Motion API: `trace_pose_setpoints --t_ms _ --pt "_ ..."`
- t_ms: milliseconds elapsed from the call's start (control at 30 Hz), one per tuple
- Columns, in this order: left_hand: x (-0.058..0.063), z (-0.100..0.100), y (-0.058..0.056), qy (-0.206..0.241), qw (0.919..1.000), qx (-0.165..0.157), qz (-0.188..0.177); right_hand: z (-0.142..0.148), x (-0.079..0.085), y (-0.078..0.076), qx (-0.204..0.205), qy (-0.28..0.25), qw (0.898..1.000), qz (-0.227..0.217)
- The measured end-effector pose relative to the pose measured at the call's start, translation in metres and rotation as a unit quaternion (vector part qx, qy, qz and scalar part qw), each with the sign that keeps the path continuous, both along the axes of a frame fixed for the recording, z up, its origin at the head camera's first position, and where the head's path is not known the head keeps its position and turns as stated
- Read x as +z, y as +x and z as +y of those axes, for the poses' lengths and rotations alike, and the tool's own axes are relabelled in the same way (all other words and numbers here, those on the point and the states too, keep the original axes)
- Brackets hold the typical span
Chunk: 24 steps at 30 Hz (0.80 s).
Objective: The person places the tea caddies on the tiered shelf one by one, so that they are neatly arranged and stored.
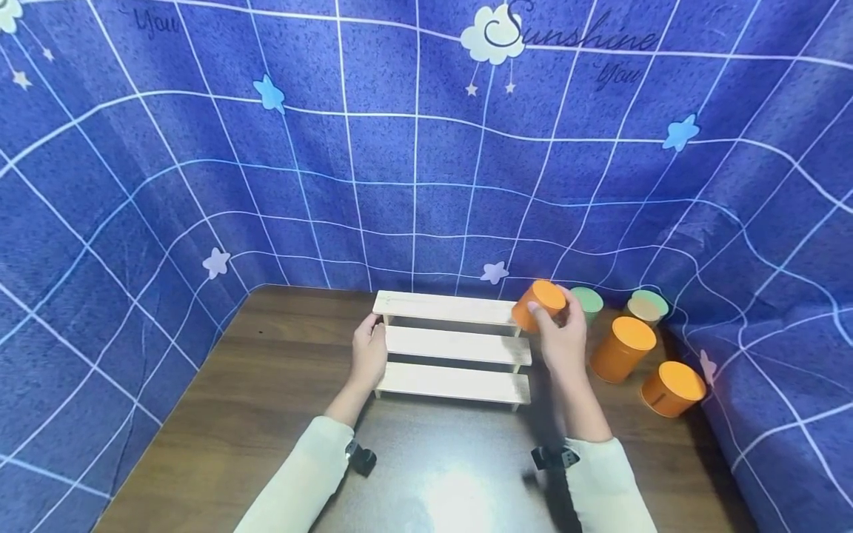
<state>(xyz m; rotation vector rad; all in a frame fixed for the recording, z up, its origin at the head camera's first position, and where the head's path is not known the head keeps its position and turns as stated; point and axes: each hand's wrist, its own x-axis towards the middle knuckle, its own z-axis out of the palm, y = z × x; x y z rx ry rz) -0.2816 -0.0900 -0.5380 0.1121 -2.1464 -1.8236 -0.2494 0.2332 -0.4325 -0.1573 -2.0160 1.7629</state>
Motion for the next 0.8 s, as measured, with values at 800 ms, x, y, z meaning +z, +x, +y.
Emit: trace_pose_setpoints --t_ms 800 --pt "0.000 0.000 0.001 -0.016 0.9998 0.004 0.010 -0.058 -0.008 0.004 0.167 -0.037 0.985 0.012"
